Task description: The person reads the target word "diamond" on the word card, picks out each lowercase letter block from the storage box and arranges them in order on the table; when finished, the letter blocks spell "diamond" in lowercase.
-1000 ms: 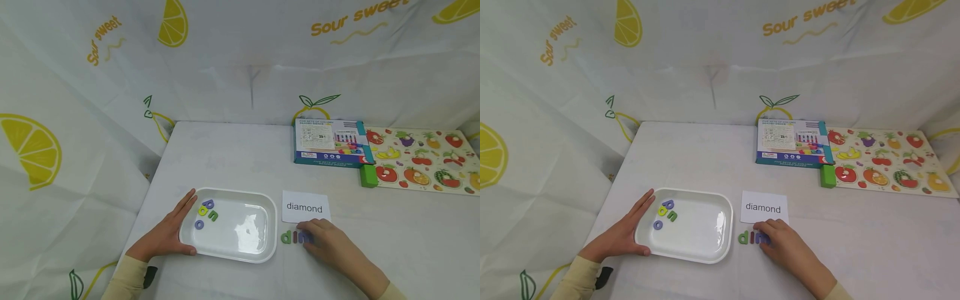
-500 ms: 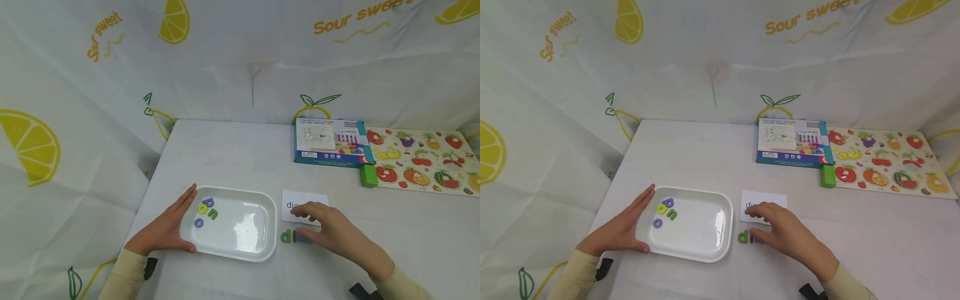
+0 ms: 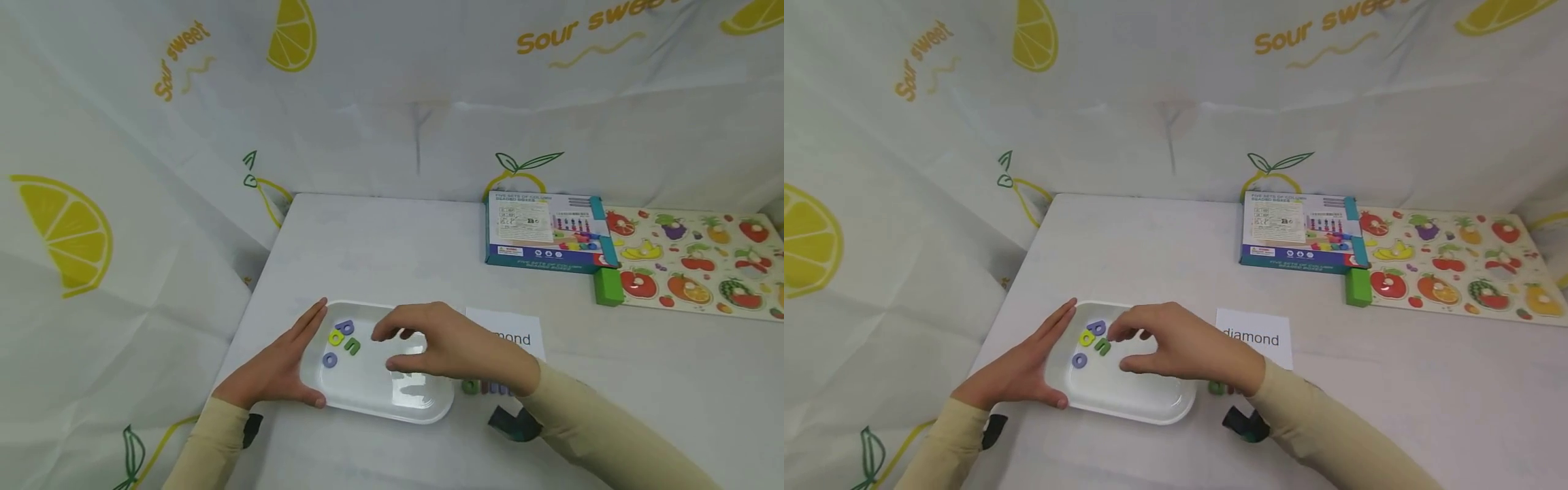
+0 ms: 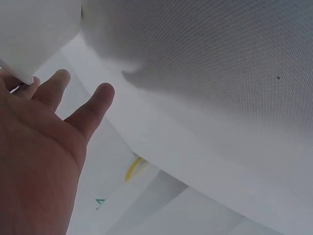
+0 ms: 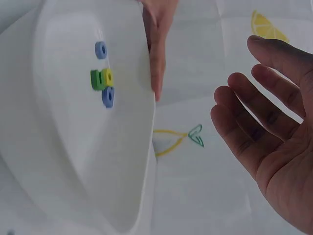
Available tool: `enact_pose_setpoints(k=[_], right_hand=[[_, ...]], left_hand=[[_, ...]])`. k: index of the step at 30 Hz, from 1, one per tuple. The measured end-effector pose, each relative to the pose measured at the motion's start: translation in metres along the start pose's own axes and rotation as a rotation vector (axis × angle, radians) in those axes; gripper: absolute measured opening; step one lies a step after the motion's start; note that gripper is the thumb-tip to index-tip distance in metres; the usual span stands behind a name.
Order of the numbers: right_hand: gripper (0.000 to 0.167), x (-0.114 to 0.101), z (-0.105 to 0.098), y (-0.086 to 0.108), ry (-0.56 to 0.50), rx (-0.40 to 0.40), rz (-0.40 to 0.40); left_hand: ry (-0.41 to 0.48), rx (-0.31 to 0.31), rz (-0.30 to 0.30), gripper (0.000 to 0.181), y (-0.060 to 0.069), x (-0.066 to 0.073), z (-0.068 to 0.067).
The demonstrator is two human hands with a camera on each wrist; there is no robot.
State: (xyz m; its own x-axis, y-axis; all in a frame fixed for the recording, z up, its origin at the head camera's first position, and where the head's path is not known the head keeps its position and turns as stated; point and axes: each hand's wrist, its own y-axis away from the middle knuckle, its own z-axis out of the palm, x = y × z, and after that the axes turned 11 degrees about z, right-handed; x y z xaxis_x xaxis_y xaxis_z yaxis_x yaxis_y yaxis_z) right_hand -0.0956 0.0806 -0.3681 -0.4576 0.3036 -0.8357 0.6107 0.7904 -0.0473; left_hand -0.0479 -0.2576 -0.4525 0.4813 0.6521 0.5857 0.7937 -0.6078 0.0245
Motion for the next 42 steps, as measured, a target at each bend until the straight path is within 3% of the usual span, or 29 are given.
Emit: enact_pose_setpoints(k=[8, 13, 16, 25, 29, 42], right_hand=[[0.029, 0.003, 0.031, -0.058, -0.052, -0.183, -0.019], [0.035, 0.021, 0.057, -0.083, 0.063, -0.359, -0.033], [0.039, 0.030, 0.071, -0.094, 0.143, -0.409, -0.059], [0.047, 0.050, 0.097, -0.108, 0.245, -0.392, -0.033], [0.046, 0.052, 0.102, -0.110, 0.276, -0.386, -0.073], [0.036, 0.054, 0.110, -0.109, 0.351, -0.347, -0.155]], left_hand=[[0.049, -0.005, 0.046, 0.147, -0.001, -0.007, 0.000], [0.063, -0.008, 0.071, 0.146, 0.001, -0.008, 0.001], [0.060, -0.003, 0.074, 0.146, 0.002, -0.008, 0.002], [0.065, -0.008, 0.080, 0.147, 0.001, -0.007, 0.002], [0.063, -0.003, 0.057, 0.148, 0.003, -0.008, 0.002], [0.055, 0.002, 0.096, 0.146, 0.003, -0.009, 0.002]])
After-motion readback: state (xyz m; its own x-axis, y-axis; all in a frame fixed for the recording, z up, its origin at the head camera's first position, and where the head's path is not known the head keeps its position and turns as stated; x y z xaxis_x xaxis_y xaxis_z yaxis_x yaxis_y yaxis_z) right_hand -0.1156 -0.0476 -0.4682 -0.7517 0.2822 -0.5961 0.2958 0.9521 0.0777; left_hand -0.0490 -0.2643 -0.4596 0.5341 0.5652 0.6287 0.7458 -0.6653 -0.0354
